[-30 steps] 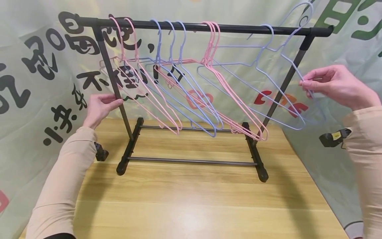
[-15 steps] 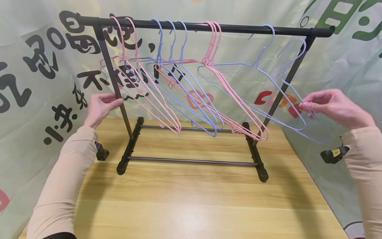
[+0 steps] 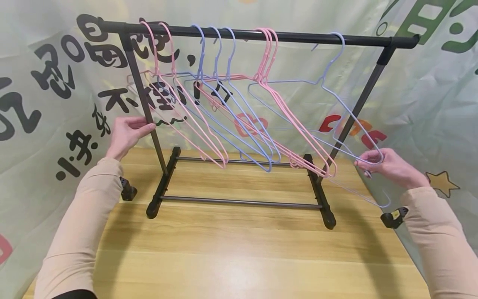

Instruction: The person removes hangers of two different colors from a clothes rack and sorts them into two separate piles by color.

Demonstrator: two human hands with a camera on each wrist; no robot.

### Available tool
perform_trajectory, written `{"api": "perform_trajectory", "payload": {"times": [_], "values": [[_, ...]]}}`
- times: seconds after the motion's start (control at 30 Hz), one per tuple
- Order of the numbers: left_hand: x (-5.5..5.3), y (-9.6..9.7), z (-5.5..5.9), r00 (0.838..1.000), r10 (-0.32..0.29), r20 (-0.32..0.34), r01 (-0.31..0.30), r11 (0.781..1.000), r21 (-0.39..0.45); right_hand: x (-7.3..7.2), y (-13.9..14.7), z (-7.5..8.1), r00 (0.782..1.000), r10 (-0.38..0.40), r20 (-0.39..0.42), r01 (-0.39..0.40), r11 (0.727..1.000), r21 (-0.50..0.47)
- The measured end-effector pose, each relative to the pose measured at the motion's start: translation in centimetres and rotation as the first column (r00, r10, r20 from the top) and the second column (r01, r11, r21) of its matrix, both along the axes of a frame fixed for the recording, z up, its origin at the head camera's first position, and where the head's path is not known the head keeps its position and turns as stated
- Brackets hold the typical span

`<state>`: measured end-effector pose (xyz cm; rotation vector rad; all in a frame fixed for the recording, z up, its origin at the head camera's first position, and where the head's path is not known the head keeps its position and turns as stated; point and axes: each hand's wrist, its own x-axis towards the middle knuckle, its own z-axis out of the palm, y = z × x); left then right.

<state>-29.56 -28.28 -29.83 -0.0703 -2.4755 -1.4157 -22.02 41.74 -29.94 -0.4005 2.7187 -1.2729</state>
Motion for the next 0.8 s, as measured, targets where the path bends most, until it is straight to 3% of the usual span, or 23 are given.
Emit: {"api": "perform_trajectory", "payload": {"times": [0.23,0.33,0.57,0.8], "values": [[-0.1,-0.1,-0.1,1.0,-0.004,-0.006,0.004,1.0,0.007,0.2,-0.4,-3.8,0.993,0.099,0.057,-0.09,0.986,-0.138],[-0.2,-0.1,-0.1,1.0,-0.008,-0.001,0.008,1.0,0.019,0.4,-0.6,-5.6,0.982,0.173,0.072,-0.152,0.96,-0.233],[-0.2,-0.1,-0.2,1.0,-0.023,-0.005,0.023,0.999,0.035,1.0,-0.6,-9.5,0.936,0.324,0.136,-0.234,0.863,-0.449],[-0.2,-0.2,-0.3,1.0,-0.013,-0.013,0.013,0.999,0.038,1.3,-1.0,-12.6,0.913,0.359,0.192,-0.223,0.835,-0.503]]}}
